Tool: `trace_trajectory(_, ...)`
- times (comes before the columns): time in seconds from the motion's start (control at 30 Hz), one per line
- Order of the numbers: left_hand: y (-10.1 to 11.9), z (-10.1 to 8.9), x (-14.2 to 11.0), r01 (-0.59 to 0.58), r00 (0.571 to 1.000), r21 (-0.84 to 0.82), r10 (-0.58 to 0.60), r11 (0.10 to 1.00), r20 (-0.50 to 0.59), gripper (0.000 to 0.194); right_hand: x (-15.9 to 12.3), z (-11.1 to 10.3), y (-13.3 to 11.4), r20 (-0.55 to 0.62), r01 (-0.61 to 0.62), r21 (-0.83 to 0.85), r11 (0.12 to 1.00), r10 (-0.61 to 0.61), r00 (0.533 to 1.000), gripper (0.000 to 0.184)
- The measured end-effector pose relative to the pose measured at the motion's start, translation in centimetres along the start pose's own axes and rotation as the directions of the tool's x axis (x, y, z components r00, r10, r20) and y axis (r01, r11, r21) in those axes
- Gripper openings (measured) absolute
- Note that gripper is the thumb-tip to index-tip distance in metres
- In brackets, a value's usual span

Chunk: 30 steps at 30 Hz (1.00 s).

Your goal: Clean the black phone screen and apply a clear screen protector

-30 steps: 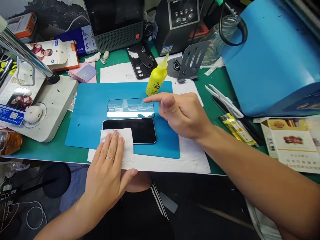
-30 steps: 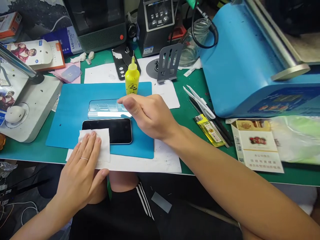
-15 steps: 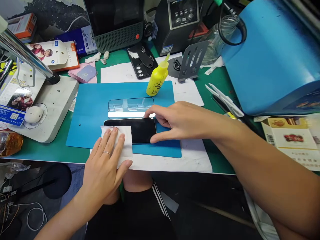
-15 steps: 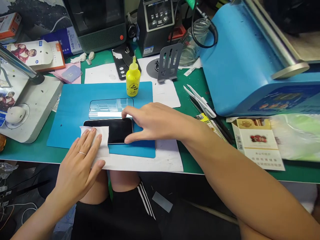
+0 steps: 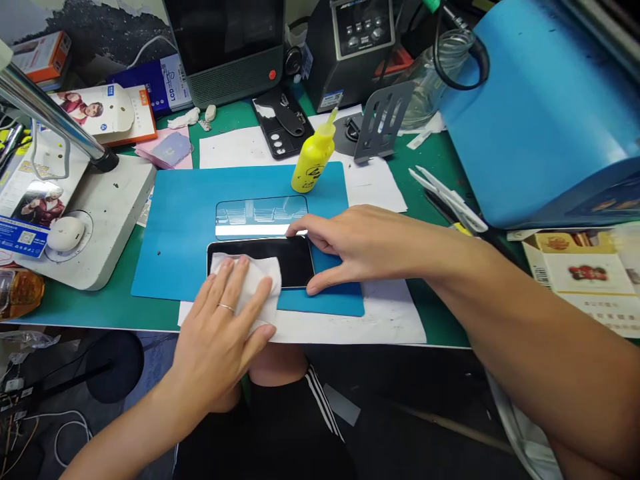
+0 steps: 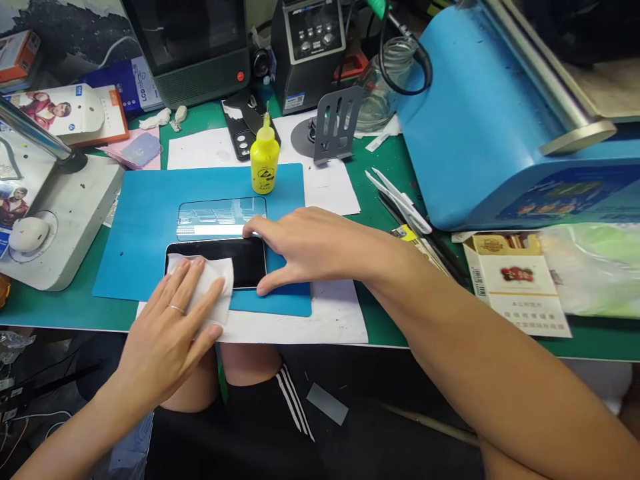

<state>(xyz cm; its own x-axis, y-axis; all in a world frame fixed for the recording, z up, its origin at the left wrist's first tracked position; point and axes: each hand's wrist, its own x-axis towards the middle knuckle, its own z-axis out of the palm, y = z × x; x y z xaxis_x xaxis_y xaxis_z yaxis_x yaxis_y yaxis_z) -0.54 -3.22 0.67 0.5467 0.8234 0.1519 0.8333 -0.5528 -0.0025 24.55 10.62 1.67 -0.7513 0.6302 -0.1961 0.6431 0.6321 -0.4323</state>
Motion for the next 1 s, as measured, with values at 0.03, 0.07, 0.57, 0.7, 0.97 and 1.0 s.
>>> trace_trajectory(0.03,-0.1,0.0,-0.1,0.008,1.000,0.003,-0.008,1.000,0.000,0.050,0.0,-0.1,0.0,0.007,-0.007,-0.010,1.000,0.007,1.000,0.079)
trace_trajectory(0.07,-0.1,0.0,0.0,0.013,1.000,0.001,-0.013,1.000,-0.001,0.051,0.0,-0.2,-0.1,0.017,-0.011,-0.018,1.000,0.011,1.000,0.080)
trace_trajectory(0.57,-0.4,-0.6,0.6,0.004,1.000,0.043,-0.005,0.999,0.031,0.054,-0.4,-1.1,-0.1,0.130,0.000,0.038,0.999,-0.005,0.991,0.075)
trace_trajectory(0.7,0.7,0.1,2.1,0.010,1.000,0.042,-0.011,0.999,0.021,0.058,-0.3,-1.2,0.0,0.138,0.020,0.040,0.999,-0.026,0.990,0.072)
trace_trajectory(0.97,1.7,-0.1,0.8,-0.011,1.000,0.037,0.010,0.999,0.016,0.055,0.1,-1.1,-0.1,0.115,0.006,0.025,1.000,-0.009,0.993,0.074)
trace_trajectory(1.0,1.8,0.0,1.0,-0.011,1.000,0.037,0.010,0.999,0.017,0.055,0.1,-1.1,-0.1,0.113,0.009,0.022,1.000,-0.011,0.994,0.074)
